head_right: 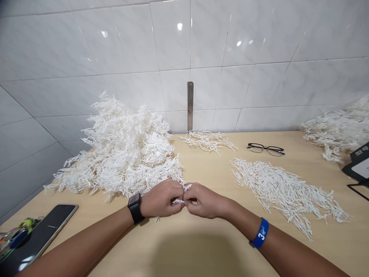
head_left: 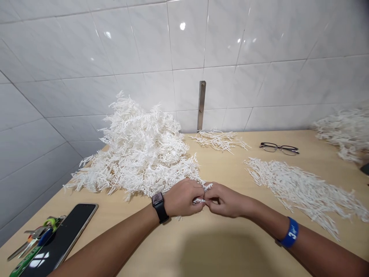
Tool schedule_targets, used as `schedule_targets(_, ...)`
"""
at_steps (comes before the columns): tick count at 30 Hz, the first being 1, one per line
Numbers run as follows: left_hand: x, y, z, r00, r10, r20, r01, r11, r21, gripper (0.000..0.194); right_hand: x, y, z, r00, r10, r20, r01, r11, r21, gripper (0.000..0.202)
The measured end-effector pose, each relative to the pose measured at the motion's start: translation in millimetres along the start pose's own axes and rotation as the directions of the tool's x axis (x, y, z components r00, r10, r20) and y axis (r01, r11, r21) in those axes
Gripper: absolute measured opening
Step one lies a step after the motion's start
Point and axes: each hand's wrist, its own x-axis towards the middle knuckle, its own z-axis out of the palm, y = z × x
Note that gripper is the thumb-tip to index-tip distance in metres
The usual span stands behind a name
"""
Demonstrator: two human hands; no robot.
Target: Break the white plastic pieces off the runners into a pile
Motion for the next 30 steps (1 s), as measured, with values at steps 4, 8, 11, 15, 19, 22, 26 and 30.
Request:
schedule_targets(4,-3.4,-1.3,-2.9,1.000,0.004,0.013,-0.003,0.995,-0.096,0.035,-3.3,7.7,-4.0,0.994,0.093,-0.057,-0.094,0.996,-0.003,0.025)
schedule_targets(8,-5.3,-0.9,-3.1,1.000,-0.009,0.007,0.010,0.990,-0.138,0.032,-4.8,17.3,-10.4,0.975,0.205,-0.086,-0.195,0.975,0.110,0.018)
schedule_targets(11,-5.1,-0.1,-1.3,0.998,-0.058,-0.020,0.054,0.989,-0.141,0.031,-4.0,19.4,-12.1,0.970,0.210,-0.119,-0.192,0.970,0.149,0.016)
schedule_targets(15,-5.5,1.7,-0.9,0.975,-0.215,-0.050,0.200,0.957,-0.209,0.027,-3.5,17.0,-12.8,0.964,0.214,-0.159,-0.185,0.966,0.180,0.020)
schedule_targets(19,-5.9,3.7,-2.3,0.945,-0.321,-0.066,0.287,0.908,-0.306,0.023,-4.6,16.3,-12.7,0.958,0.238,-0.158,-0.200,0.954,0.224,0.025)
schedule_targets(22,-4.8,5.5,-2.9,0.949,-0.306,-0.077,0.276,0.923,-0.267,0.041,-5.2,17.5,-12.0,0.953,0.275,-0.124,-0.231,0.930,0.285,0.025)
schedule_targets(26,-3.3,6.9,-1.2,0.958,-0.262,-0.115,0.241,0.956,-0.170,0.037,-4.3,15.6,-12.3,0.960,0.247,-0.129,-0.207,0.942,0.266,0.023)
schedule_targets(30,-3.4,4.6,2.0,0.927,-0.319,-0.197,0.287,0.942,-0.172,0.032,-2.9,12.3,-9.3,0.962,0.196,-0.189,-0.167,0.973,0.160,0.022)
